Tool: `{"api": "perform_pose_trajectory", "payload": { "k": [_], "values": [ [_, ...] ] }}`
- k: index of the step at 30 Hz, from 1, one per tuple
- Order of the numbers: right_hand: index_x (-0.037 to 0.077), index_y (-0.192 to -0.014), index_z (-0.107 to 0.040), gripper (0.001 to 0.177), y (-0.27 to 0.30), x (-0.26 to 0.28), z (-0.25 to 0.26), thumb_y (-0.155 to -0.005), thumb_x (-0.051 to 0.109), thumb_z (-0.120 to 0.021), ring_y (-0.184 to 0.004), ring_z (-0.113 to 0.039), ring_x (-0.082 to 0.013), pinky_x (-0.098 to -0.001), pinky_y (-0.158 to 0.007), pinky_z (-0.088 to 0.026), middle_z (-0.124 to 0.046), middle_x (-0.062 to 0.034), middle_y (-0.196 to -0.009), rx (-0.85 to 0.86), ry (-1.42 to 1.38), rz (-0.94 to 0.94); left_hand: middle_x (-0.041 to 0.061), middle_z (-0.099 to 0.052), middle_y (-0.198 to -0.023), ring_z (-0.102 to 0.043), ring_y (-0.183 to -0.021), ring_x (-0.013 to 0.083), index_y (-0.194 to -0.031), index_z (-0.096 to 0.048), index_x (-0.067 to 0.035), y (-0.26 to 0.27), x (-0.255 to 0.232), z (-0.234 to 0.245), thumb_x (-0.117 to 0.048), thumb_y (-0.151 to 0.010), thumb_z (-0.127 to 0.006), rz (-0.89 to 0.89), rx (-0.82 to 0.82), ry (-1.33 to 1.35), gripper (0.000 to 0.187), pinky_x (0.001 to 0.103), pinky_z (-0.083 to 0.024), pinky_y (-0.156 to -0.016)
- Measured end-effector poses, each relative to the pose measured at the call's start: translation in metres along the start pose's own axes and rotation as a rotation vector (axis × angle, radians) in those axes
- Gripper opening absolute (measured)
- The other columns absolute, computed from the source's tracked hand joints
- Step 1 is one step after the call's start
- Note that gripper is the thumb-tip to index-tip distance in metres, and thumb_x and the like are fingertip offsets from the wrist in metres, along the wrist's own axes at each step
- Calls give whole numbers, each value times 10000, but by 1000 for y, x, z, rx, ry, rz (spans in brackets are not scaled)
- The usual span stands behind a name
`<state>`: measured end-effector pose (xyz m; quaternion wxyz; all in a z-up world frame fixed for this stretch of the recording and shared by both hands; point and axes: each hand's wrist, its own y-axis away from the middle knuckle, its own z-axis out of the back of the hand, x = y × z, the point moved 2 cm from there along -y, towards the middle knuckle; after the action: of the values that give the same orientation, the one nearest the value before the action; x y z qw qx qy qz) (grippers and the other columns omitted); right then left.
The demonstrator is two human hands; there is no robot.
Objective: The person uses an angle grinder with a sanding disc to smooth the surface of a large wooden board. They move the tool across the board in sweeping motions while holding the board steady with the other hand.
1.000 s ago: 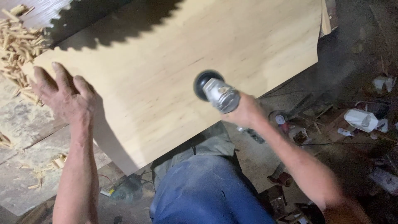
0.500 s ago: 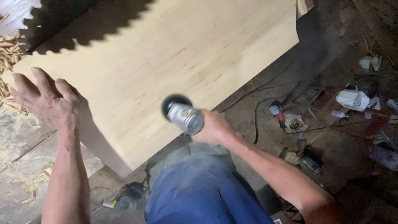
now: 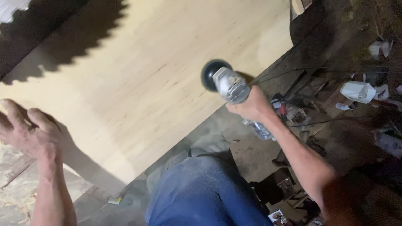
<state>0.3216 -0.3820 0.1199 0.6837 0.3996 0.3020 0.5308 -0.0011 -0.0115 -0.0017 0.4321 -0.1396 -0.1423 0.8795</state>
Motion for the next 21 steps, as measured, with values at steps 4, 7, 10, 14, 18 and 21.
{"api": "perform_pose_trajectory", "payload": {
  "k": [4,7,10,14,18,21],
  "values": [
    [30,-1218,-659,419,-30,-9,38,-820,61,-785,-605,-631,-219,-333,-506,-549,-718,-149,-930,7,-220,-41,415,-612,-1155,-564,-958,539,-1450,-601,152,0,-2,-4,-20,-1096,-578,49,42,58,395,552,-433,-791],
    [14,-1208,-649,379,-42,-7,73,-861,82,-783,-613,-653,-276,-373,-532,-576,-704,-183,-935,-58,-260,-128,407,-664,-1186,-619,-984,516,-1432,-655,162,5,4,-13,-17,-1097,-583,11,-6,59,386,524,-487,-795],
    [35,-1224,-642,393,-59,-12,108,-857,95,-769,-703,-696,-286,-388,-632,-607,-705,-161,-990,-116,-257,-171,435,-681,-1247,-653,-1066,548,-1456,-646,187,14,14,-23,-13,-1139,-587,0,-8,111,380,551,-531,-844],
    [136,-1207,-632,379,-86,-24,145,-842,138,-730,-934,-644,-188,-356,-839,-545,-656,-43,-1024,-160,-201,-97,449,-709,-1242,-649,-1081,577,-1442,-640,237,19,19,-25,-10,-1166,-558,21,50,140,380,560,-510,-888],
    [185,-1206,-663,383,-102,-35,176,-830,186,-735,-1001,-628,-209,-371,-892,-505,-668,-43,-1085,-232,-141,-90,459,-672,-1280,-634,-1172,540,-1445,-623,253,16,21,-30,-48,-1187,-539,-18,-3,180,405,550,-529,-956],
    [177,-1030,-726,286,-125,-61,187,-760,257,-777,-784,-668,-168,-319,-679,-512,-729,-37,-929,-318,-111,-8,452,-622,-1254,-608,-1080,546,-1447,-648,212,16,22,-30,-85,-1187,-561,5,15,103,405,561,-490,-883]
  ]
}}
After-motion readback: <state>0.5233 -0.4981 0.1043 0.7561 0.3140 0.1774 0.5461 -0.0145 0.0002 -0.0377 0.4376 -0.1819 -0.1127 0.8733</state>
